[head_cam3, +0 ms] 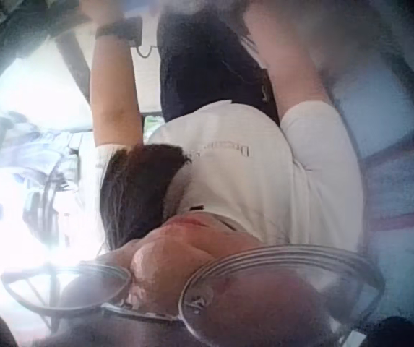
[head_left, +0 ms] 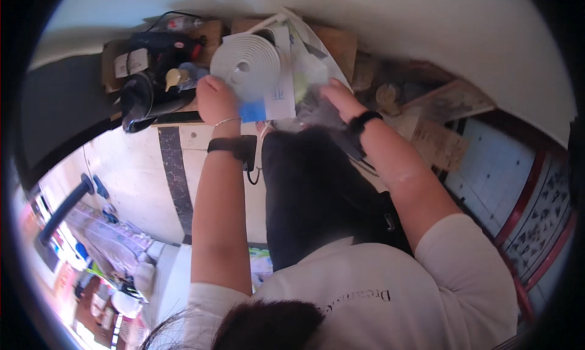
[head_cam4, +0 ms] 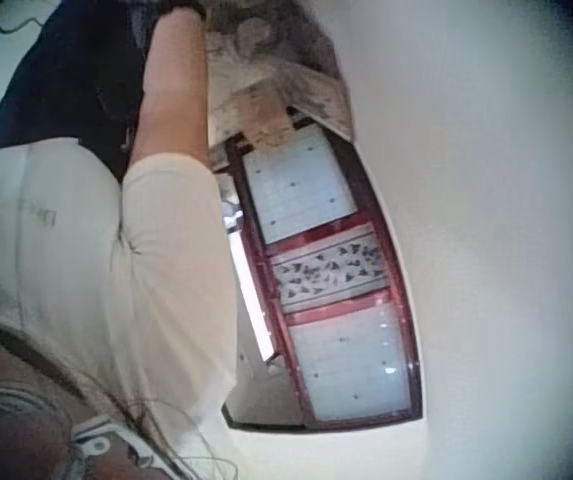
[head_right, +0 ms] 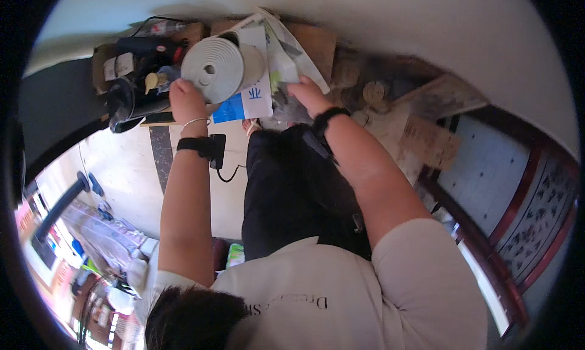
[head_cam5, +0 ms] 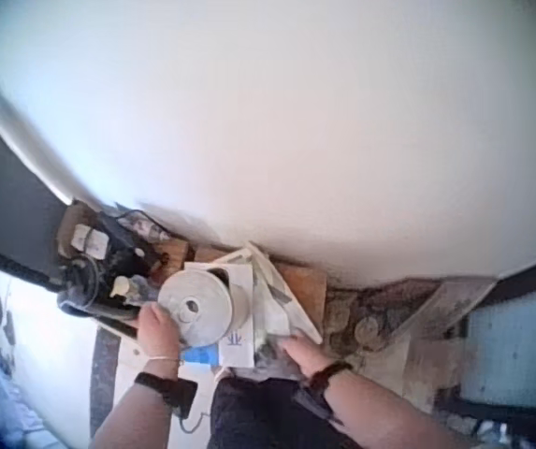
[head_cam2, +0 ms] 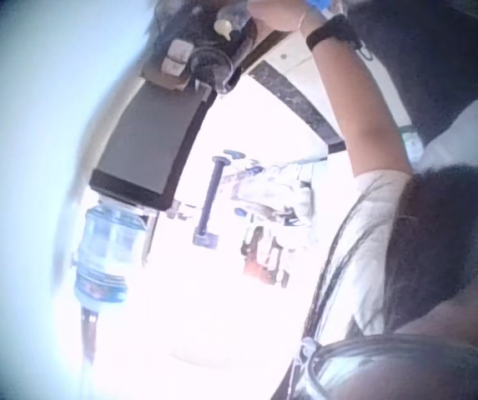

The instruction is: Wiping a roll of material and a small plastic container.

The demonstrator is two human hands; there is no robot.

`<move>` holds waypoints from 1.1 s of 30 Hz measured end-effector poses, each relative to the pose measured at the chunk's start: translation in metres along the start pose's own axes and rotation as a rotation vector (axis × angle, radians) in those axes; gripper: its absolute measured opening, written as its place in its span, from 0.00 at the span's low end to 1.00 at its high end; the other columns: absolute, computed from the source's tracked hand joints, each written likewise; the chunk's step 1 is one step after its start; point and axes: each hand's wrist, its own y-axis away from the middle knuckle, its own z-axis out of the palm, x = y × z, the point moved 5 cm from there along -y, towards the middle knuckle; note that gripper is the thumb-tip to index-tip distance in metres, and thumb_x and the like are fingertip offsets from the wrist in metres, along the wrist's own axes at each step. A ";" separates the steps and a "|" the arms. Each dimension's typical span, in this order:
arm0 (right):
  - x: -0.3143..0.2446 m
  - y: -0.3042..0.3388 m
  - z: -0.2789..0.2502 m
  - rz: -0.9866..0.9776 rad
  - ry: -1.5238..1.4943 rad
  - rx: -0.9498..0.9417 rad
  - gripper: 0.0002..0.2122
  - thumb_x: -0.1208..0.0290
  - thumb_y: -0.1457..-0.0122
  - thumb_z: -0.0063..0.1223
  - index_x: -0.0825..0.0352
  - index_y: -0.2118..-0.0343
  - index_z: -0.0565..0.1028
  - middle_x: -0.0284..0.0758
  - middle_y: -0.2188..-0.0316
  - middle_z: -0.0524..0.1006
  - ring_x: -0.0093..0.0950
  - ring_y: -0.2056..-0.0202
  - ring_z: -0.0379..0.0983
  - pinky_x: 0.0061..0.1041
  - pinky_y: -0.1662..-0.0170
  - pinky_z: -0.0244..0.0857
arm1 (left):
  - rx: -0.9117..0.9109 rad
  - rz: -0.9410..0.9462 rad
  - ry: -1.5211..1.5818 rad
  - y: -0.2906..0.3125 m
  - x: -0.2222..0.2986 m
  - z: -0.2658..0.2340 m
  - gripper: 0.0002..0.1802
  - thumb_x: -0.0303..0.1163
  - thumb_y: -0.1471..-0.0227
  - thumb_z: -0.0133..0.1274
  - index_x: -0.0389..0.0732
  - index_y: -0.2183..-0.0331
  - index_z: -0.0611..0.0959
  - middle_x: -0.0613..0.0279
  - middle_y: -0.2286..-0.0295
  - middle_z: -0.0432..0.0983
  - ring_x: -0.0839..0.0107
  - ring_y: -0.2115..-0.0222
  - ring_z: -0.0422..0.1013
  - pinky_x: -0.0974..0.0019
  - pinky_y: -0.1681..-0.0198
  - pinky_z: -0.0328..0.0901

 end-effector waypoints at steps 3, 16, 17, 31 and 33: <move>-0.026 0.017 -0.033 -0.274 0.404 0.008 0.15 0.72 0.59 0.48 0.70 0.65 0.70 0.37 0.74 0.70 0.33 0.68 0.69 0.29 0.63 0.62 | -0.116 0.385 -0.114 -0.017 -0.039 0.026 0.14 0.36 0.50 0.38 0.35 0.70 0.72 0.43 0.65 0.68 0.49 0.61 0.64 0.54 0.59 0.59; -0.156 0.211 0.028 -1.370 1.415 -0.038 0.13 0.74 0.66 0.50 0.65 0.72 0.72 0.40 0.51 0.62 0.36 0.69 0.69 0.31 0.67 0.64 | -0.332 0.548 0.560 0.125 0.017 -0.169 0.16 0.26 0.53 0.46 0.39 0.59 0.69 0.55 0.61 0.68 0.64 0.60 0.65 0.65 0.57 0.60; -0.159 0.223 0.037 -1.376 1.429 -0.034 0.13 0.74 0.66 0.50 0.65 0.72 0.72 0.40 0.51 0.62 0.36 0.69 0.69 0.31 0.67 0.64 | -0.494 0.301 0.830 0.128 0.011 -0.159 0.19 0.31 0.50 0.47 0.39 0.55 0.66 0.57 0.60 0.67 0.67 0.59 0.65 0.67 0.57 0.60; -0.162 0.312 0.087 -1.998 1.398 -0.322 0.21 0.75 0.65 0.51 0.64 0.61 0.71 0.41 0.51 0.63 0.26 0.70 0.66 0.23 0.68 0.61 | -0.489 0.241 1.378 0.178 0.043 -0.225 0.30 0.38 0.50 0.46 0.38 0.47 0.59 0.60 0.60 0.68 0.73 0.59 0.65 0.69 0.58 0.63; -0.163 0.316 0.083 -1.998 1.372 -0.316 0.23 0.76 0.64 0.51 0.65 0.59 0.70 0.42 0.52 0.64 0.28 0.67 0.66 0.24 0.66 0.62 | -0.431 0.195 1.428 0.180 0.034 -0.230 0.30 0.39 0.50 0.46 0.38 0.48 0.59 0.60 0.60 0.67 0.73 0.59 0.65 0.68 0.58 0.63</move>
